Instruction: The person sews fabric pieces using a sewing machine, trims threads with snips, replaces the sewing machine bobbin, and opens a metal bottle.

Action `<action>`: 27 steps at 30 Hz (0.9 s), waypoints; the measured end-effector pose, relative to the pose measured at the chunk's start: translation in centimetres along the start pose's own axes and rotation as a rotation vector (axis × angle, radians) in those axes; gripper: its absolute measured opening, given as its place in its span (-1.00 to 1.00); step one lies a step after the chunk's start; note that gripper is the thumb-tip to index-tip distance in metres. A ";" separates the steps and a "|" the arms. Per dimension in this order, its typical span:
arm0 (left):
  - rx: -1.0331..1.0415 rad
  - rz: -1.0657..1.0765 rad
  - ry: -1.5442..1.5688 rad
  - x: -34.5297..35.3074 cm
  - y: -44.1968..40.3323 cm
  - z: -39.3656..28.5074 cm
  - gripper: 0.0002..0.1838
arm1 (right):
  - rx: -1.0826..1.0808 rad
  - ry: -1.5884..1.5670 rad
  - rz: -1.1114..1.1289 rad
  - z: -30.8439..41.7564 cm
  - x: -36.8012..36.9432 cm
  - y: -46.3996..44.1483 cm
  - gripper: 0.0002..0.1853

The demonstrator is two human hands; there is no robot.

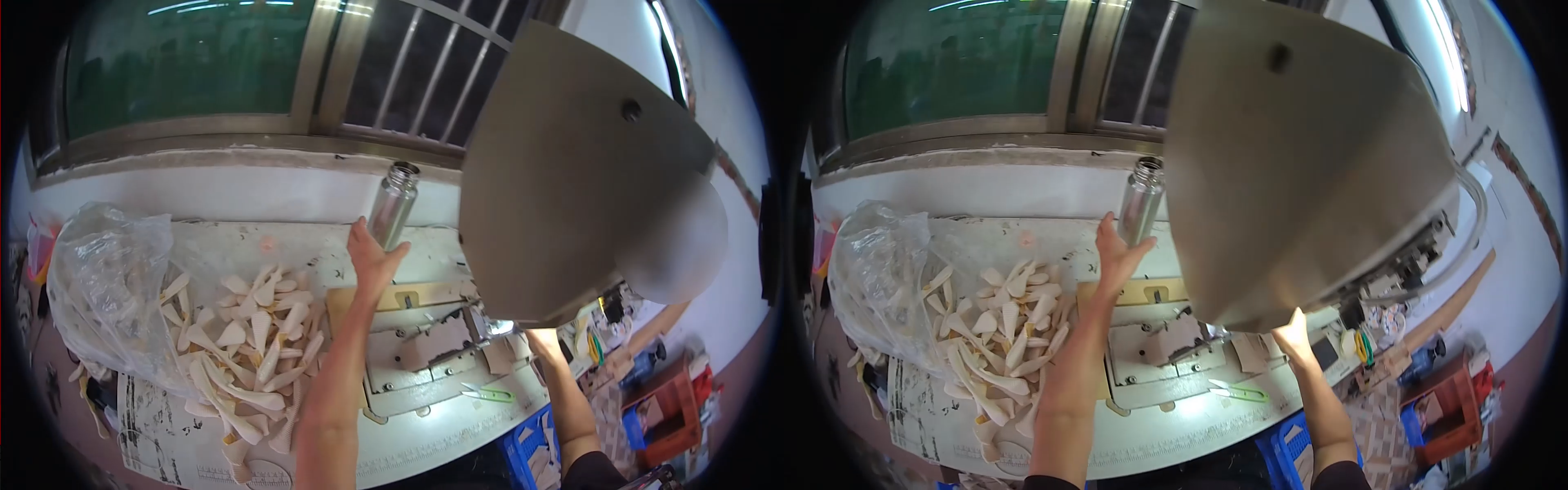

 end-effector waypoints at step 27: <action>0.078 0.076 -0.006 2.6 -1.7 1.5 -0.14 | -0.905 0.357 0.285 22.9 22.4 -12.8 -0.56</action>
Point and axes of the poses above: each hand's wrist, its own y-axis away from the middle knuckle, its own x-axis out of the palm, z = x × y, the point moved 7 cm from there along -y, towards the middle knuckle, and after that the axes turned 9 degrees about -z, right-handed, at the moved point
